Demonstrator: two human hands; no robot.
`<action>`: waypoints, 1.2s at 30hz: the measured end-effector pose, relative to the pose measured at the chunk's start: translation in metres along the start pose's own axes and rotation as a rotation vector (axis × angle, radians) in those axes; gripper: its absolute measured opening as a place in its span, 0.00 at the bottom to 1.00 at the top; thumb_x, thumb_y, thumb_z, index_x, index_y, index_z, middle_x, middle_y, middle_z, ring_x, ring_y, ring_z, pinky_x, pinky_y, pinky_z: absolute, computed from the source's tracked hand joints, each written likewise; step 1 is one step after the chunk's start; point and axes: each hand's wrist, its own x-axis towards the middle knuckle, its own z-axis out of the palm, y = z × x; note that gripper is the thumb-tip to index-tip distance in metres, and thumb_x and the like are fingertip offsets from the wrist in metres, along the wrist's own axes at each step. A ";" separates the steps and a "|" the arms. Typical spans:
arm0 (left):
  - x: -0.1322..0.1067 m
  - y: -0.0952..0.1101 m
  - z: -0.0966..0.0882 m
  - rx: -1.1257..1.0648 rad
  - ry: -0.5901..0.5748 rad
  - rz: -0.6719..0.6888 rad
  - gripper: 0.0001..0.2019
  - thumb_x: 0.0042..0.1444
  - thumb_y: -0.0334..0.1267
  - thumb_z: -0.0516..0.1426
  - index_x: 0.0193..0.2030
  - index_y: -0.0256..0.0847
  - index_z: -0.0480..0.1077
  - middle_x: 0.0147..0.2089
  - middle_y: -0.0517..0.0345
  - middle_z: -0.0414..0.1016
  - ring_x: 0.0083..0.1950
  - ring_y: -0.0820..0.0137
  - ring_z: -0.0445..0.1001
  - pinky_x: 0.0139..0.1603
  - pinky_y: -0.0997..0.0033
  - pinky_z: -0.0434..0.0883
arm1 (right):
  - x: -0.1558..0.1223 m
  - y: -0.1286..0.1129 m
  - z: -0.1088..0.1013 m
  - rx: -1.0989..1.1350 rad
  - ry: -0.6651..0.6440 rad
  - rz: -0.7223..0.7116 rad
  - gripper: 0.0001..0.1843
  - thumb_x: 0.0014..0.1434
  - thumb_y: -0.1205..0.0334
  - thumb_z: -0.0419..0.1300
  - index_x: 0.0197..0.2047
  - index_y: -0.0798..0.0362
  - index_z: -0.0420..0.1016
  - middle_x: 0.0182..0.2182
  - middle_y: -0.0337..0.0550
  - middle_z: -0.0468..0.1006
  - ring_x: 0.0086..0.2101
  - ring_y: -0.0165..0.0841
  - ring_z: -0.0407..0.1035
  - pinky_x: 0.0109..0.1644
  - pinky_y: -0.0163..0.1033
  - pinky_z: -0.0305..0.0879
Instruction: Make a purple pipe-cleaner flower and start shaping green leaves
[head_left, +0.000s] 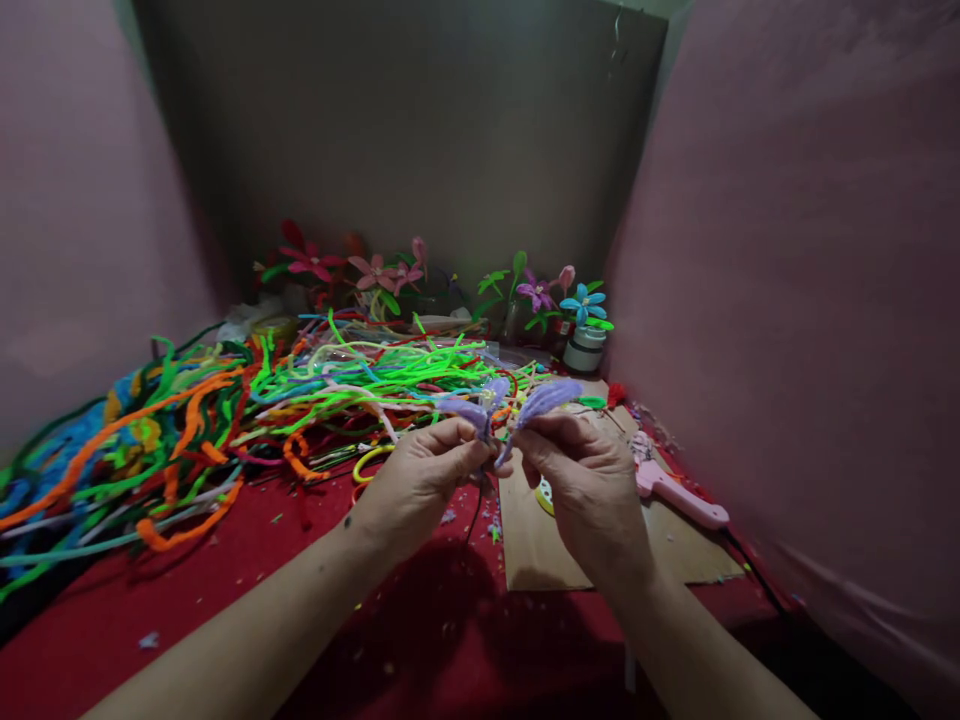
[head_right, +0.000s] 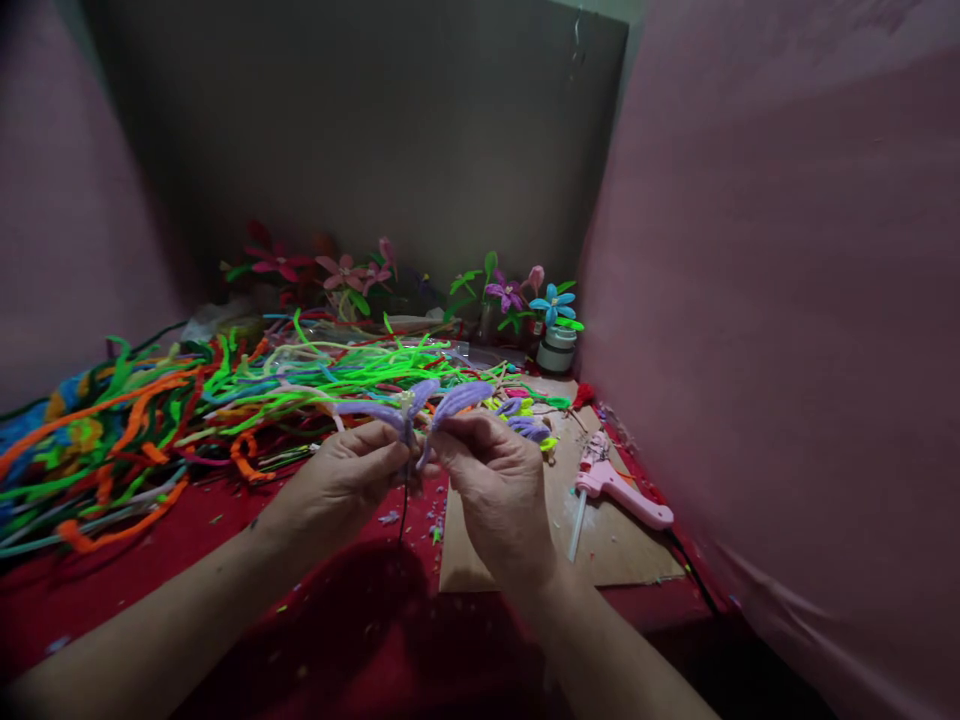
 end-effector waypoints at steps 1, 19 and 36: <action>0.000 0.000 0.000 0.036 0.037 0.026 0.05 0.48 0.36 0.62 0.29 0.37 0.74 0.29 0.57 0.75 0.31 0.73 0.71 0.34 0.74 0.67 | -0.002 -0.002 0.000 -0.055 -0.006 -0.002 0.02 0.49 0.67 0.63 0.26 0.52 0.74 0.20 0.33 0.70 0.21 0.24 0.61 0.26 0.32 0.60; 0.000 0.002 -0.003 0.176 0.075 0.130 0.03 0.47 0.35 0.62 0.27 0.39 0.75 0.28 0.59 0.73 0.32 0.73 0.68 0.38 0.72 0.66 | -0.007 0.005 0.004 -0.325 -0.045 -0.095 0.04 0.54 0.63 0.60 0.31 0.51 0.77 0.27 0.40 0.73 0.28 0.28 0.66 0.26 0.33 0.60; 0.001 0.001 -0.009 0.222 0.016 0.083 0.02 0.47 0.33 0.61 0.26 0.39 0.73 0.26 0.62 0.70 0.31 0.73 0.66 0.36 0.73 0.64 | 0.000 0.009 0.000 -0.141 -0.040 0.009 0.01 0.47 0.64 0.66 0.25 0.49 0.79 0.25 0.37 0.74 0.29 0.28 0.65 0.36 0.37 0.63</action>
